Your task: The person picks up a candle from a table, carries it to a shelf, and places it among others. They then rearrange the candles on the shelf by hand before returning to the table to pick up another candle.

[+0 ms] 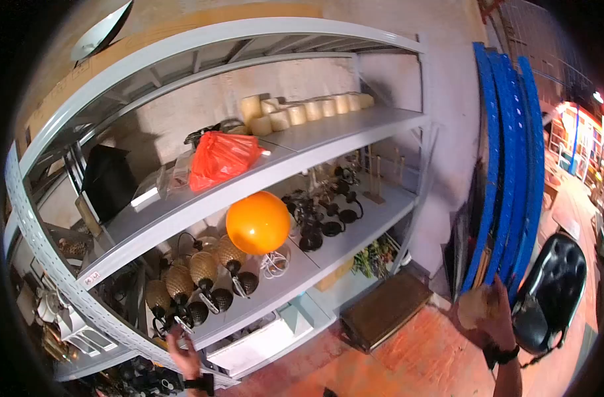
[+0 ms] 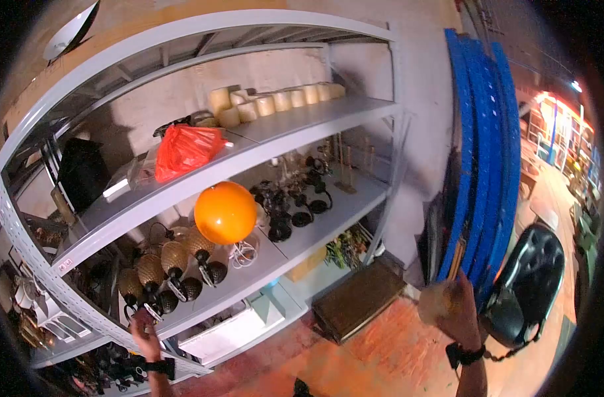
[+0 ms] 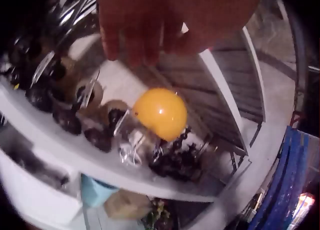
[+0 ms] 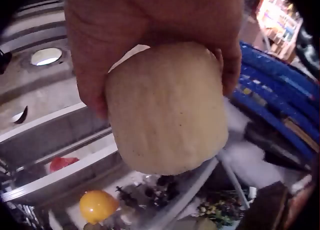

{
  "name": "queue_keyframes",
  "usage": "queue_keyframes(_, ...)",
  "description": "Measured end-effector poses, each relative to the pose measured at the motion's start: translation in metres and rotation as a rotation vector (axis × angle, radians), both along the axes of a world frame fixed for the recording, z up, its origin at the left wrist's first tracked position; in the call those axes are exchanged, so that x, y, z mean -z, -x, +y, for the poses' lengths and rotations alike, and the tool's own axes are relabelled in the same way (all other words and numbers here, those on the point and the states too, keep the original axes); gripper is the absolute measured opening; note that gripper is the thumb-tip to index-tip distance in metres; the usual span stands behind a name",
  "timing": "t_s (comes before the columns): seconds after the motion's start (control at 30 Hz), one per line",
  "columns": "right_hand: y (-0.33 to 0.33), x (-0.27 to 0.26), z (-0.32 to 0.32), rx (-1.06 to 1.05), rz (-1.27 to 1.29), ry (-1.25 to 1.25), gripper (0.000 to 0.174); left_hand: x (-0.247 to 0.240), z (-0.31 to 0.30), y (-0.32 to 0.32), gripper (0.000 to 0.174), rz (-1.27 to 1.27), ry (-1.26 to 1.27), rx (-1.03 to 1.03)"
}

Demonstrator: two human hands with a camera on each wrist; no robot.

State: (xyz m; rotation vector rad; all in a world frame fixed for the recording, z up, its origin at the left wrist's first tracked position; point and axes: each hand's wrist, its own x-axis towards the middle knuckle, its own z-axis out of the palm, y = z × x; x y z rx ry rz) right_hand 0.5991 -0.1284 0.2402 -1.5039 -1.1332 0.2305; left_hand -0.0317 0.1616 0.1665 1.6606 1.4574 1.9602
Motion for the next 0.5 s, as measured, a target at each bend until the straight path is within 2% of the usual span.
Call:
queue_keyframes(0.03, -0.012, -0.017, 0.037, 0.021, -0.182, -0.014, 0.107, -0.016, 0.014, 0.014, 0.025, 0.119, -0.119, 0.001)
queue_keyframes(0.07, -0.021, -0.034, 0.074, 0.046, -0.36, -0.029, 0.108, -0.058, 0.011, 0.003, 0.025, 0.143, -0.061, -0.047)
queue_keyframes(0.1, -0.018, -0.062, 0.107, 0.056, -0.278, 0.063, 0.108, -0.067, 0.025, 0.009, 0.027, 0.174, -0.197, -0.125)
queue_keyframes(0.13, -0.023, -0.088, 0.137, -0.074, -0.413, -0.036, 0.105, -0.078, 0.039, 0.014, 0.027, 0.137, -0.239, -0.113)
queue_keyframes(0.17, -0.01, -0.115, 0.168, -0.094, -0.343, -0.041, 0.103, -0.09, 0.054, 0.017, 0.027, 0.096, -0.281, -0.098)
queue_keyframes(0.2, 0.002, -0.138, 0.199, -0.11, -0.298, -0.085, 0.103, -0.109, 0.062, 0.012, 0.027, 0.176, -0.261, -0.154)
queue_keyframes(0.27, 0.01, -0.184, 0.255, -0.201, -0.394, -0.094, 0.098, -0.145, 0.076, -0.008, 0.028, 0.297, -0.274, -0.265)
queue_keyframes(0.3, 0.014, -0.2, 0.285, -0.266, -0.385, -0.118, 0.097, -0.155, 0.087, -0.016, 0.028, 0.31, -0.295, -0.274)
queue_keyframes(0.37, 0.028, -0.239, 0.34, -0.246, -0.531, -0.064, 0.096, -0.174, 0.112, -0.031, 0.029, 0.429, -0.35, -0.333)
queue_keyframes(0.4, 0.03, -0.251, 0.366, -0.327, -0.494, -0.067, 0.098, -0.18, 0.124, -0.037, 0.03, 0.479, -0.364, -0.365)
queue_keyframes(0.43, 0.033, -0.263, 0.394, -0.323, -0.505, -0.08, 0.098, -0.184, 0.138, -0.042, 0.032, 0.527, -0.367, -0.38)
queue_keyframes(0.5, 0.04, -0.283, 0.447, -0.323, -0.657, -0.059, 0.099, -0.192, 0.163, -0.056, 0.033, 0.577, -0.378, -0.415)
